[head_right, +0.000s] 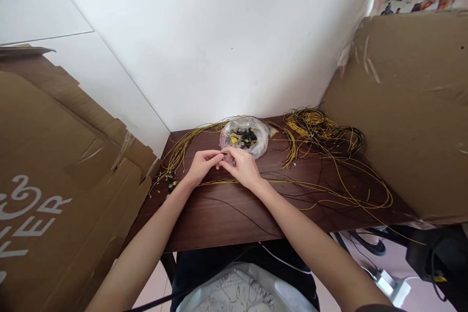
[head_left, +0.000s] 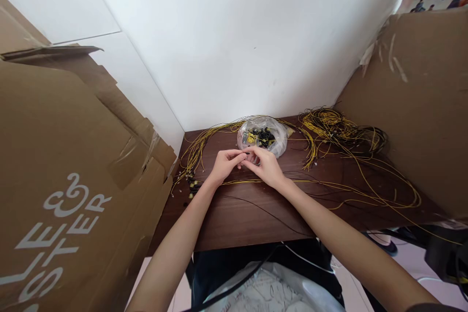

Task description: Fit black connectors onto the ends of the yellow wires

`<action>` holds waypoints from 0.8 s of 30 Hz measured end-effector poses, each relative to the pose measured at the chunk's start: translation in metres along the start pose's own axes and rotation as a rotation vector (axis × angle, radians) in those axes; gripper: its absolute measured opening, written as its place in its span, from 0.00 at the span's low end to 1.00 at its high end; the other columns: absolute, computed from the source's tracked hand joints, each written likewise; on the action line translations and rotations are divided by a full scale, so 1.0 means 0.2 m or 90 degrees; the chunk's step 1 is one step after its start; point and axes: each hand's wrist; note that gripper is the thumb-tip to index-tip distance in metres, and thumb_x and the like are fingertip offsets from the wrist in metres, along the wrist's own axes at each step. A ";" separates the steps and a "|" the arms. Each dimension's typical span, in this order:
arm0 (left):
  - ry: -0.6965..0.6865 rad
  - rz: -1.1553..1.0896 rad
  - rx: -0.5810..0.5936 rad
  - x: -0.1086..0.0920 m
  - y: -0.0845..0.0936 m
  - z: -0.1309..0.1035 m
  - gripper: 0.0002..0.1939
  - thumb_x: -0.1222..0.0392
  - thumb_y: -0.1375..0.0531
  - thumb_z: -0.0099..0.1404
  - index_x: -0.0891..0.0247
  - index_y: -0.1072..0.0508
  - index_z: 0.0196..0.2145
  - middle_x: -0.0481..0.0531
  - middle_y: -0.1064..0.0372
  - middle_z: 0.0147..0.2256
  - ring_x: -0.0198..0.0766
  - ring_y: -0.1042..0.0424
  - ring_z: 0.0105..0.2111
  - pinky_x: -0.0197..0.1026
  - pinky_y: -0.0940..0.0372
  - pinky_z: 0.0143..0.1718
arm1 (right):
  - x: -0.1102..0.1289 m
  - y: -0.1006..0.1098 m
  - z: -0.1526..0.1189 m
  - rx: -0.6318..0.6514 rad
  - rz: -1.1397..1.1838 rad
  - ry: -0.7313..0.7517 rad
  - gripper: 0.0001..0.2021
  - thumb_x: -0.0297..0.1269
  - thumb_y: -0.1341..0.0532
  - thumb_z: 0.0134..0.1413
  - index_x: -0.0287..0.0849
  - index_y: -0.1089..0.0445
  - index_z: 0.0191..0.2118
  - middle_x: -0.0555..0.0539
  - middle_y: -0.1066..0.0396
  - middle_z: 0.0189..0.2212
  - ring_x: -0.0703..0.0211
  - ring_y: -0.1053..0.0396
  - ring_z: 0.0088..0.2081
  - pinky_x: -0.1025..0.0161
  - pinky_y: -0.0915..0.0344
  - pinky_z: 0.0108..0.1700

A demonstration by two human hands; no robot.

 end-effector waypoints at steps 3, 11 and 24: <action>-0.009 -0.014 -0.008 0.00 0.01 0.00 0.14 0.54 0.36 0.54 0.70 0.23 0.32 0.49 0.32 0.22 0.29 0.38 0.20 0.34 0.41 0.24 | 0.00 0.00 0.01 -0.029 0.067 -0.030 0.15 0.36 0.41 0.55 0.41 0.36 0.49 0.45 0.30 0.39 0.59 0.32 0.36 0.65 0.35 0.32; -0.025 -0.167 -0.071 -0.09 0.06 0.00 0.13 0.55 0.34 0.52 0.69 0.24 0.29 0.52 0.30 0.24 0.29 0.36 0.22 0.33 0.41 0.23 | -0.04 0.09 0.05 -0.183 0.055 -0.058 0.15 0.34 0.46 0.58 0.41 0.37 0.50 0.42 0.30 0.44 0.56 0.31 0.44 0.62 0.32 0.36; -0.088 -0.297 -0.243 -0.31 0.27 -0.35 0.12 0.54 0.32 0.49 0.65 0.24 0.27 0.50 0.34 0.23 0.29 0.38 0.23 0.29 0.45 0.19 | -0.08 0.71 0.21 -0.584 0.099 0.042 0.10 0.25 0.47 0.53 0.36 0.32 0.41 0.40 0.27 0.37 0.58 0.26 0.34 0.70 0.39 0.19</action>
Point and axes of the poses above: each hand's wrist, its own z-axis towards the middle knuckle, its own y-axis out of the back of the hand, x = y × z
